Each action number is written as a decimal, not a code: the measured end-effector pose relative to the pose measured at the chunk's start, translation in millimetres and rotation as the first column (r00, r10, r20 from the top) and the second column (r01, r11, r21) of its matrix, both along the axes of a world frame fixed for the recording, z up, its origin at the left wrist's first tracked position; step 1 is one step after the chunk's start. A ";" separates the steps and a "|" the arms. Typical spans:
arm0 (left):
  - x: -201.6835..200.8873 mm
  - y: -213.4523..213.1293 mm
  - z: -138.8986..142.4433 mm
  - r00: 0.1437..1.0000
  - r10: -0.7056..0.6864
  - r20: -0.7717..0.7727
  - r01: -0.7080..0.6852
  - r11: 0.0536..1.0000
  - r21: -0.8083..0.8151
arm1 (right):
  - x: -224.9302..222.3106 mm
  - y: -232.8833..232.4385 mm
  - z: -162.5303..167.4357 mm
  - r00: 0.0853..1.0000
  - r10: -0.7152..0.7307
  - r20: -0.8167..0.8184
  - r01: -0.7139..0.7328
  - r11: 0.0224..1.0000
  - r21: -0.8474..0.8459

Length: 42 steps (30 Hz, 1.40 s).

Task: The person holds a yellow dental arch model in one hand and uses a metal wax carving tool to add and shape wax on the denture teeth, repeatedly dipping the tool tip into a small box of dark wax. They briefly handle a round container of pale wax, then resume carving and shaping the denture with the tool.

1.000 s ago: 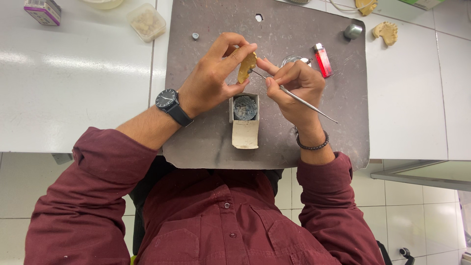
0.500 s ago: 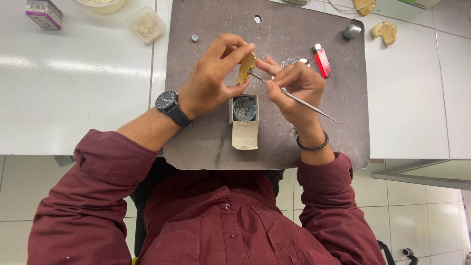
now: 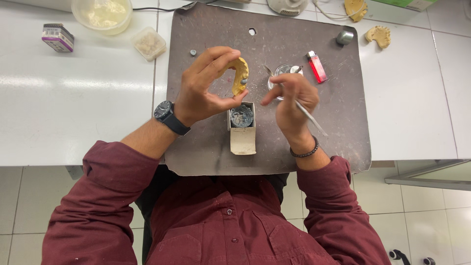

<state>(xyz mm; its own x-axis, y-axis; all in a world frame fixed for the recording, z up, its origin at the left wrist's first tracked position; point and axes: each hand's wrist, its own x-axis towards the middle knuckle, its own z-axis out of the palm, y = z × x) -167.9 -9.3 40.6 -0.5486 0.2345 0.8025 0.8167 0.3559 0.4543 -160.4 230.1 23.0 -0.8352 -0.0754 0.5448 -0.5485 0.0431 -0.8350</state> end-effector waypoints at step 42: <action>259.5 -116.2 -108.2 0.617 0.658 0.432 0.420 0.189 -0.888 | -66.0 -71.5 8.5 0.661 0.615 0.430 -0.401 0.773 -0.491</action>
